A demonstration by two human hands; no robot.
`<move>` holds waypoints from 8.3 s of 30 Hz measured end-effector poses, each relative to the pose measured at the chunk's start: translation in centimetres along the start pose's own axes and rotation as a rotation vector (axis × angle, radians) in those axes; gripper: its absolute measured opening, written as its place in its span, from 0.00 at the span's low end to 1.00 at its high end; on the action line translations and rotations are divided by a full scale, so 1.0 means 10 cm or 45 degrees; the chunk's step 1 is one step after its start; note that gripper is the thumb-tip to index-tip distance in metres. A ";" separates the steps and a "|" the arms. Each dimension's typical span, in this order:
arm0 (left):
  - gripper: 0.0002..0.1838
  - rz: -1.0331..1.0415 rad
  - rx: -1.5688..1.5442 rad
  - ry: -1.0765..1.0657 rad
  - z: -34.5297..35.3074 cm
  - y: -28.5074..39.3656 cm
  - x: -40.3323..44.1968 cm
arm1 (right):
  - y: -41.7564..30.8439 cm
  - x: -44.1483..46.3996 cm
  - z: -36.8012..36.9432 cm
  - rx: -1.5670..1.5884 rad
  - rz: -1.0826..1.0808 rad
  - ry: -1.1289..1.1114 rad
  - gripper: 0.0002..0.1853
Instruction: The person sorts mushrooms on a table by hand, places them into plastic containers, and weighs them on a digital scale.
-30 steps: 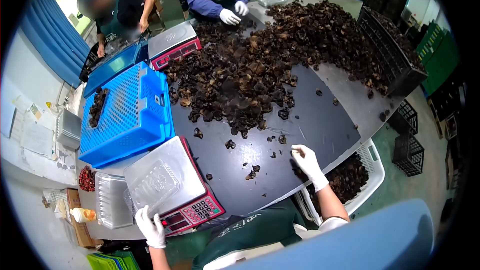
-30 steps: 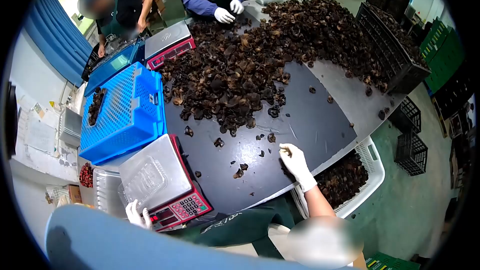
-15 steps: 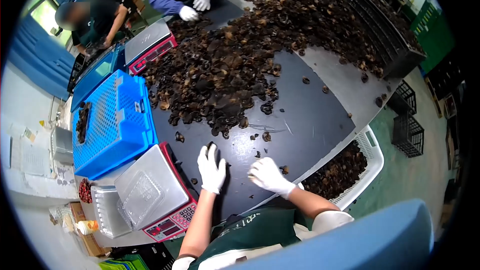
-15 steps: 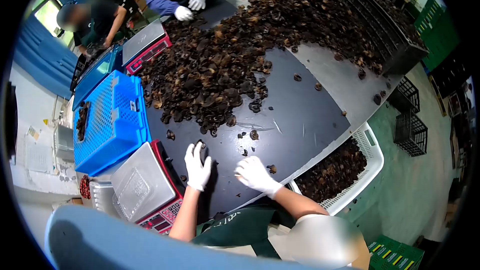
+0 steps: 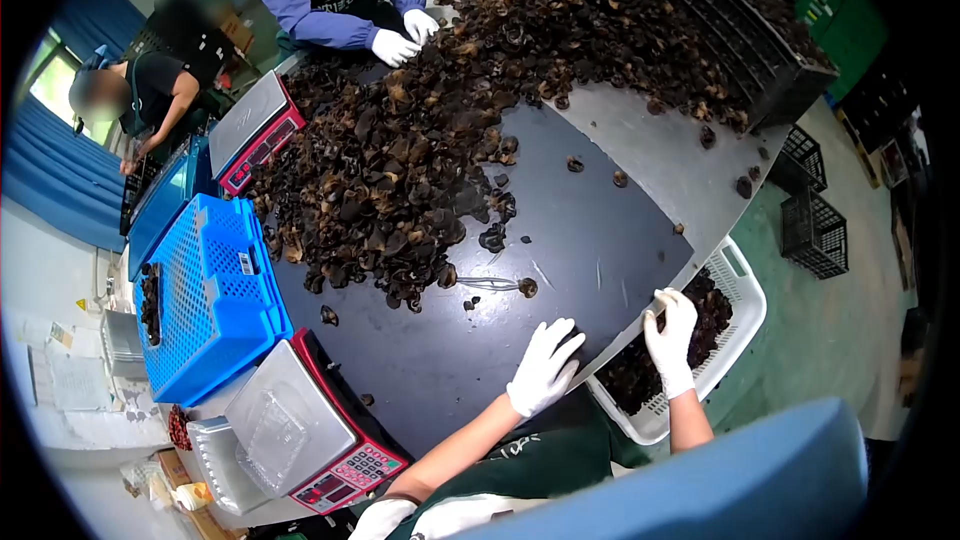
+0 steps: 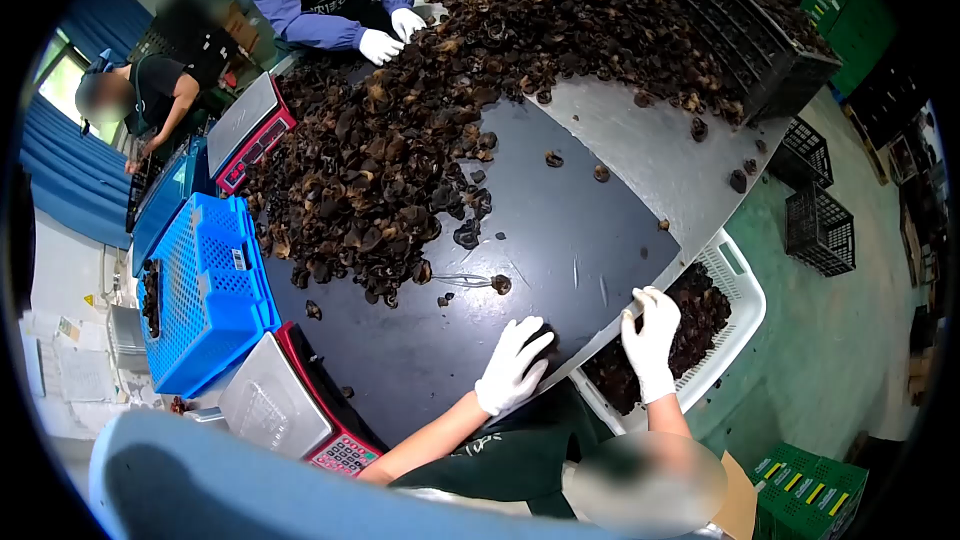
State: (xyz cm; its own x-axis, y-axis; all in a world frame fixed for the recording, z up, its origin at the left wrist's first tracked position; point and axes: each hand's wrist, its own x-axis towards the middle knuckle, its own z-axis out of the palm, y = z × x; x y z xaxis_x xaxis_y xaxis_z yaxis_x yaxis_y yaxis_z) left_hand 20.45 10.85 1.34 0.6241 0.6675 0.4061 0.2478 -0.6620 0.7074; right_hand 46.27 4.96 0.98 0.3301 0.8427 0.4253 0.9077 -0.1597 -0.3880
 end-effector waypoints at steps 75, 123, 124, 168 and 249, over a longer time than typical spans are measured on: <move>0.26 -0.898 0.062 1.213 -1.75 -1.58 -0.15 | -2.89 1.39 1.87 0.546 -1.076 -0.755 0.35; 0.22 -1.058 0.509 0.767 -0.90 -0.07 -1.73 | -1.89 0.41 0.71 1.168 -0.714 -0.806 0.12; 0.20 -1.036 0.525 0.782 -0.96 -0.12 -1.71 | -1.78 0.54 0.54 1.181 -0.539 -0.941 0.11; 0.16 -0.806 0.652 0.497 -1.42 -0.44 -1.46 | -2.11 0.31 0.77 0.626 -0.992 -0.647 0.25; 0.29 -1.000 0.471 0.557 -1.83 -0.34 -1.35 | -2.32 -0.23 0.86 0.463 -0.785 -0.523 0.30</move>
State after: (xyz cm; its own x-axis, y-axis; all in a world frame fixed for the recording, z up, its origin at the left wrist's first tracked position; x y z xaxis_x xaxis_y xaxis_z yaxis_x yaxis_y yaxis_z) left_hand -2.37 10.33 4.08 -0.1306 0.9831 0.1281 0.7403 0.0107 0.6722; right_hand 22.20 11.18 2.03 -0.3852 0.8568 0.3429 0.7310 0.5101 -0.4533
